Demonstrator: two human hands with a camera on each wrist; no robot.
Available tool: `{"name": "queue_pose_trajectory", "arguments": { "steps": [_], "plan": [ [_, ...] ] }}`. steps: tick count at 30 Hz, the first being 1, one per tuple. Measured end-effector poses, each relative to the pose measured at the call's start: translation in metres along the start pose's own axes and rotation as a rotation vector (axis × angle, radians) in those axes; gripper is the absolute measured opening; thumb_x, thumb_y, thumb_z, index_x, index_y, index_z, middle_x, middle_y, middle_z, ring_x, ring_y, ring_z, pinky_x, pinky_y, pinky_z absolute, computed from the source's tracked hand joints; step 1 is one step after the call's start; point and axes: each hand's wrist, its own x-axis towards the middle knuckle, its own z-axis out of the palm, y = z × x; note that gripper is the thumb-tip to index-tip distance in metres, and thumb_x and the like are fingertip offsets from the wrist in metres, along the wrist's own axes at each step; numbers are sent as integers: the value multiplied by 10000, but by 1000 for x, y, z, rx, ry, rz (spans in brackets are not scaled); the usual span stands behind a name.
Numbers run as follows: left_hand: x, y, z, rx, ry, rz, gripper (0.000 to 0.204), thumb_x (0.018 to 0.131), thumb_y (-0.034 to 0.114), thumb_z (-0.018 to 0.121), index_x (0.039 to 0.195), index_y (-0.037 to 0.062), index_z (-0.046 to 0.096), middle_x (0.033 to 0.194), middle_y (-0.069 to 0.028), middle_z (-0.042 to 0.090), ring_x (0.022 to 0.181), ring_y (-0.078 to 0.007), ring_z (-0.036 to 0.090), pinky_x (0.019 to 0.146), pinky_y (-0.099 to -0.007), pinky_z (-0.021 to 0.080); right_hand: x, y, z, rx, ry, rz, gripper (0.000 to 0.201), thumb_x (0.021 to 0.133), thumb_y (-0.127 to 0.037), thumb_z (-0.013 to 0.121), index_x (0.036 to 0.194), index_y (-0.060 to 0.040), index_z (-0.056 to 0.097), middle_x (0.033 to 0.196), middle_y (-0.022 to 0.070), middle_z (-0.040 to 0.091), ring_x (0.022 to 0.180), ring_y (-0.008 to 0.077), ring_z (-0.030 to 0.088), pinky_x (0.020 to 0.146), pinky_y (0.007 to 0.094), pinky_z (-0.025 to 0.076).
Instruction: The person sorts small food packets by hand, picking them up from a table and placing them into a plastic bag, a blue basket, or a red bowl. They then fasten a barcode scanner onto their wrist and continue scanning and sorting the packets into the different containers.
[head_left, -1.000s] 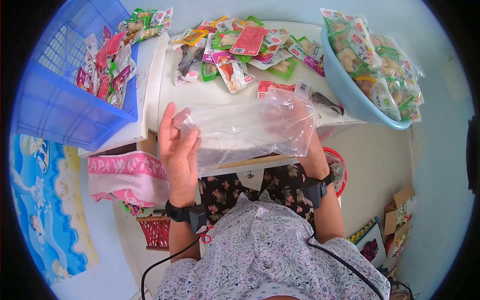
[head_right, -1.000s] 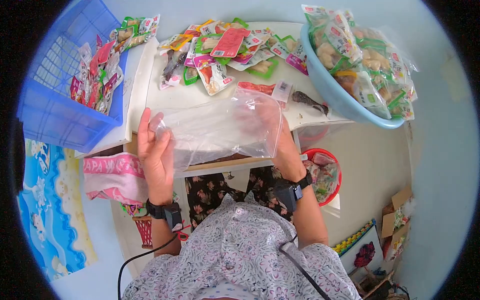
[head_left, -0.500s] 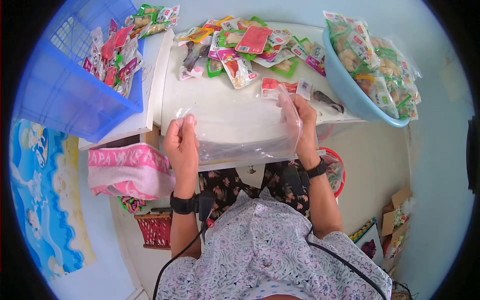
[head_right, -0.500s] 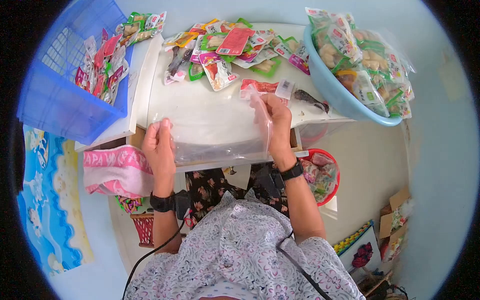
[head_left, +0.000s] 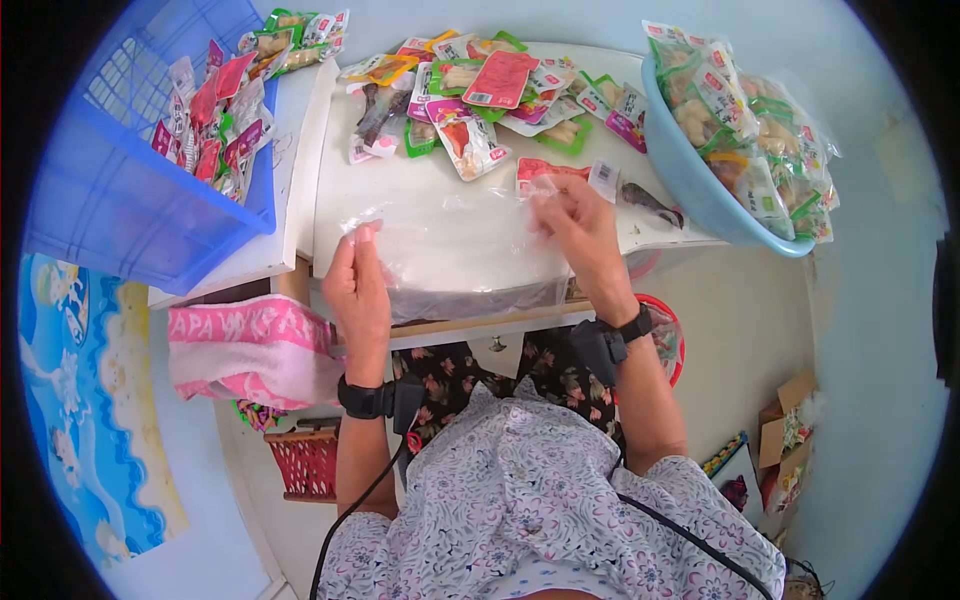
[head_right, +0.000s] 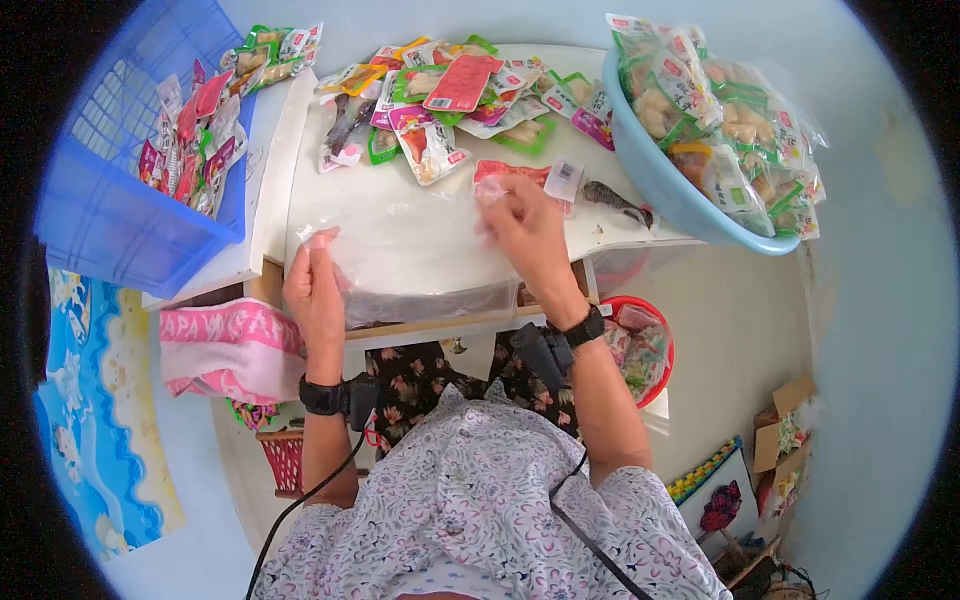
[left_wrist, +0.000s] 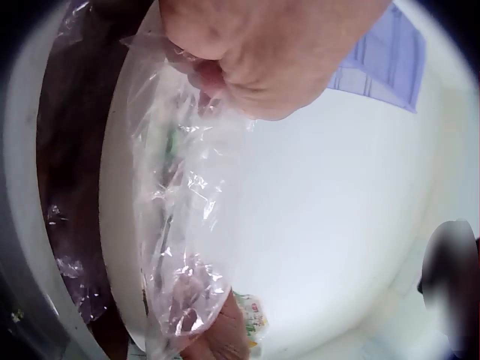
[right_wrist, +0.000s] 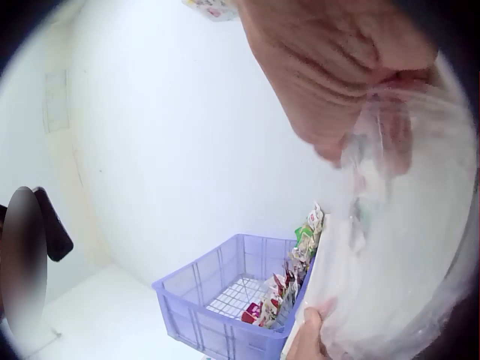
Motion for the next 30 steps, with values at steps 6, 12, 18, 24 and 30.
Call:
{"name": "queue_pose_trajectory", "arguments": {
  "steps": [6, 12, 18, 24, 30],
  "plan": [
    [23, -7, -14, 193, -76, -55, 303, 1071, 241, 573, 1225, -1, 674, 755, -34, 584, 668, -127, 533, 640, -299, 455, 17, 13, 14, -157, 184, -224, 193, 978, -152, 698, 1088, 0, 653, 745, 63, 684, 610, 139, 622, 554, 322, 479],
    [10, 69, -11, 767, 246, 645, 576, 940, 168, 683, 1464, 15, 499, 1260, -180, 654, 1127, -380, 607, 949, -455, 488, 34, 23, 41, -397, 247, -193, 196, 948, -108, 662, 1129, -42, 625, 782, 201, 677, 714, 389, 665, 640, 472, 504],
    [-11, 59, 24, 649, -359, 566, 546, 1008, 278, 616, 1489, 44, 507, 1512, -186, 489, 1381, -413, 442, 1155, -520, 339, 33, 14, 50, -497, 195, -203, 333, 953, -127, 665, 1262, -70, 556, 802, 173, 671, 738, 378, 664, 652, 489, 497],
    [-5, 12, 33, 900, -469, 590, 683, 995, 499, 599, 1539, 105, 472, 1627, -186, 371, 1513, -455, 273, 1237, -579, 188, 16, 6, -8, -730, 269, -331, 360, 934, -179, 686, 1273, -75, 622, 998, 119, 718, 808, 351, 698, 694, 450, 542],
    [11, 4, 38, 888, -485, 597, 735, 952, 541, 642, 1522, 101, 496, 1623, -194, 375, 1509, -464, 279, 1237, -591, 178, 16, -11, -69, -1161, 131, -380, 464, 850, -319, 752, 1237, -77, 669, 1209, 85, 691, 922, 326, 714, 747, 424, 575]
  ]
}}
